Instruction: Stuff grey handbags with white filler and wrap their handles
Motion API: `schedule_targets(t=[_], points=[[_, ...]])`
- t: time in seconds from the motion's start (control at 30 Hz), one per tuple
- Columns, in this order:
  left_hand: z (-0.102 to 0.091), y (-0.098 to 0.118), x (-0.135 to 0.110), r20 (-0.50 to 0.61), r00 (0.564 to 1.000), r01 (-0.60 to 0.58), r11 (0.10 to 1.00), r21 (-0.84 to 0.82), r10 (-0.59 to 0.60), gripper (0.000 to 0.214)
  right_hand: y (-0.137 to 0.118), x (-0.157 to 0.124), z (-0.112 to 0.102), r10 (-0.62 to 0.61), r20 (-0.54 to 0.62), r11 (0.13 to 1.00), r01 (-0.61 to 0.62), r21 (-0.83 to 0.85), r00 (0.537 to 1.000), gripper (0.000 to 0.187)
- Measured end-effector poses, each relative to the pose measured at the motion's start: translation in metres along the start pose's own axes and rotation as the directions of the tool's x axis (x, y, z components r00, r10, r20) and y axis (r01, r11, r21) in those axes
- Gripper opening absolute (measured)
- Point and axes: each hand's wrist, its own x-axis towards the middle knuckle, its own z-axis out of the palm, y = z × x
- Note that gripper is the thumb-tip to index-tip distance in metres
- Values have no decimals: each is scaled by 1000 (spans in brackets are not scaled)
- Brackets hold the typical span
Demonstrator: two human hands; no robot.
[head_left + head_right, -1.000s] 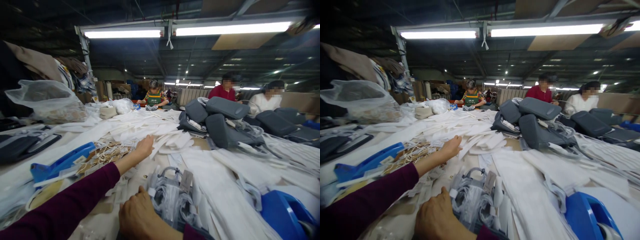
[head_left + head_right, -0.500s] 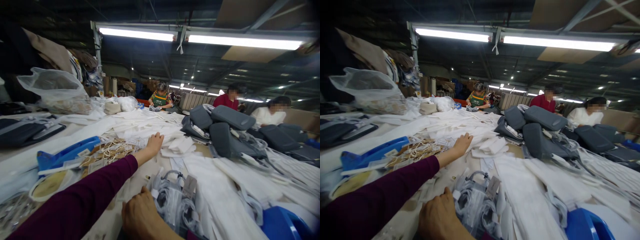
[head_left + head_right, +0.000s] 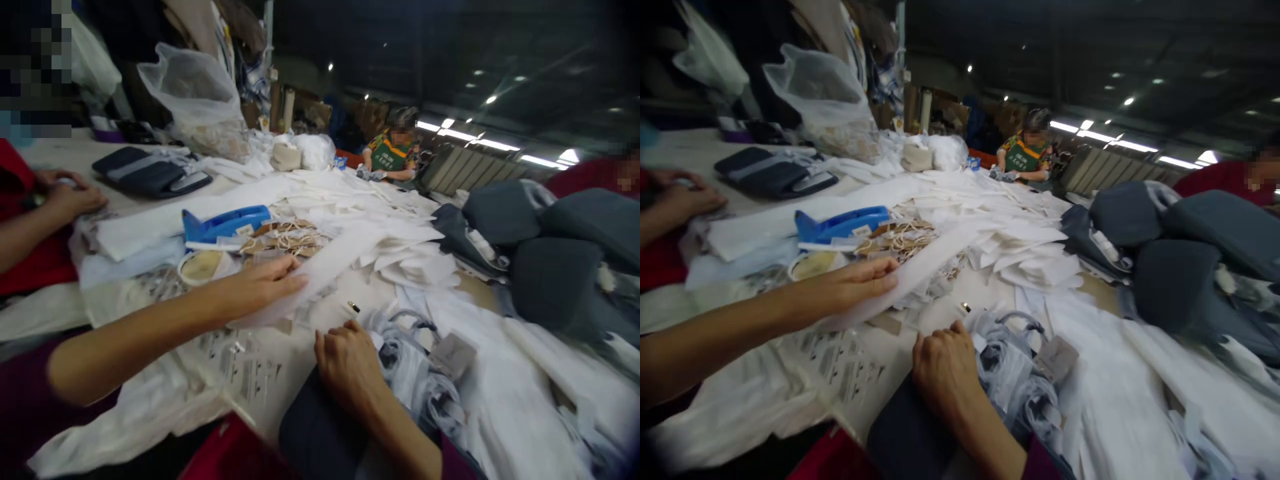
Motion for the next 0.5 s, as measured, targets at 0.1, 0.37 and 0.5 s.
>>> schedule_targets(t=[0.1,0.37,0.5], points=[[19,-37,-44,33,999,38,960,-276,-30,39,-5,-4,-4,-63,-19,994,65,87,998,43],[62,-108,-107,6,997,64,850,-524,-71,75,-14,-17,-9,-161,-64,923,173,345,985,36],[66,-114,-107,75,997,42,868,-495,-5,75,-17,-21,-8,-167,-84,896,187,403,982,31]])
